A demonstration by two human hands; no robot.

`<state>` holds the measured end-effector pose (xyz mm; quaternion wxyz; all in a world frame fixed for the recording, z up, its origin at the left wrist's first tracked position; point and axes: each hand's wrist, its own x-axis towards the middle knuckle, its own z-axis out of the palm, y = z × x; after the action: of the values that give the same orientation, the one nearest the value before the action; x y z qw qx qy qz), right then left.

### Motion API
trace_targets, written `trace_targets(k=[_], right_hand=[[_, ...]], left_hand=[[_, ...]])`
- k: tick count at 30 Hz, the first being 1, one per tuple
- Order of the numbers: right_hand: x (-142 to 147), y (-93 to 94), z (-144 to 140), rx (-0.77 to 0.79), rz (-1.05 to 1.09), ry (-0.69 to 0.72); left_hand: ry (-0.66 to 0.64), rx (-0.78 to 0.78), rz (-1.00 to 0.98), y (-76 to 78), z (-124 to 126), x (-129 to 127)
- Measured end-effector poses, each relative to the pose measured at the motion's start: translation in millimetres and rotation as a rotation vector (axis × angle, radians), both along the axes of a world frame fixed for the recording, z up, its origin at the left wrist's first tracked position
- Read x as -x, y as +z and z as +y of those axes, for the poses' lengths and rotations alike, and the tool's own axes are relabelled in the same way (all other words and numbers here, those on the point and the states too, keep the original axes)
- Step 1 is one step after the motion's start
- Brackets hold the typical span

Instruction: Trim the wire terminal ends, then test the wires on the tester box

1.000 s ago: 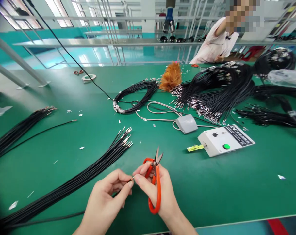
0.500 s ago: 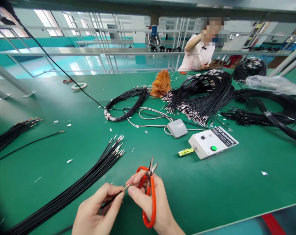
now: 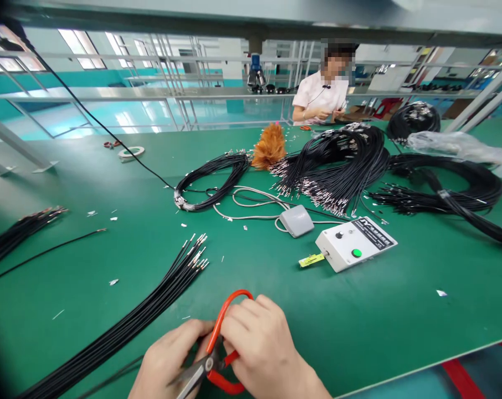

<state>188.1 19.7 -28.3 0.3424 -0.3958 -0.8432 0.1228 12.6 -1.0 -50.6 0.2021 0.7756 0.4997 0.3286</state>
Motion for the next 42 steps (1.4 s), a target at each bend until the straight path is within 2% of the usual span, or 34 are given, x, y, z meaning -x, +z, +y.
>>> trace_targets(k=[4, 7, 9, 11, 13, 14, 16, 20, 25, 30, 35, 42], right_hand=[[-1.2, -3.7, -1.5, -0.146, -0.094, 0.094], [1.9, -7.9, -4.5, -0.111, 0.075, 0.128], [5.8, -10.9, -6.9, 0.032, 0.359, 0.028], [9.8, -14.1, -8.5, 0.275, 0.641, -0.153], [13.1, -17.6, -9.4, 0.534, 0.822, -0.271], [14.5, -19.6, -9.6, 0.636, 0.875, -0.275], [17.8, -23.9, -9.9, 0.765, 0.948, -0.225], [26.3, -31.6, -10.5, 0.871, 1.063, -0.166], [29.6, -33.2, -12.1, 0.889, 1.122, -0.191], [25.5, -26.8, -13.5, 0.904, 1.095, -0.178], [27.2, -25.8, -14.8, 0.852, 1.063, -0.163], [33.7, -29.0, -12.4, 0.855, 1.114, -0.122]], left_hand=[[0.114, 0.338, -0.271, 2.1, 1.1, -10.7], [0.107, 0.509, -0.410, 8.9, 2.7, -13.1], [0.115, 0.583, -0.447, 12.7, 4.0, -11.9], [0.143, 0.641, -0.475, 14.4, 5.2, -9.8], [0.159, 0.687, -0.518, 14.0, 5.9, -7.8], [0.159, 0.704, -0.540, 13.4, 6.0, -7.0], [0.152, 0.722, -0.571, 11.6, 5.9, -5.7], [0.119, 0.657, -0.560, 7.8, 3.9, -5.0], [0.170, 0.439, -0.481, 8.0, 0.6, -9.0], [0.179, 0.334, -0.517, 14.2, 0.9, -13.4], [0.174, 0.450, -0.604, 16.0, 2.3, -10.0], [0.248, 0.644, -0.871, 18.0, -0.8, -13.8]])
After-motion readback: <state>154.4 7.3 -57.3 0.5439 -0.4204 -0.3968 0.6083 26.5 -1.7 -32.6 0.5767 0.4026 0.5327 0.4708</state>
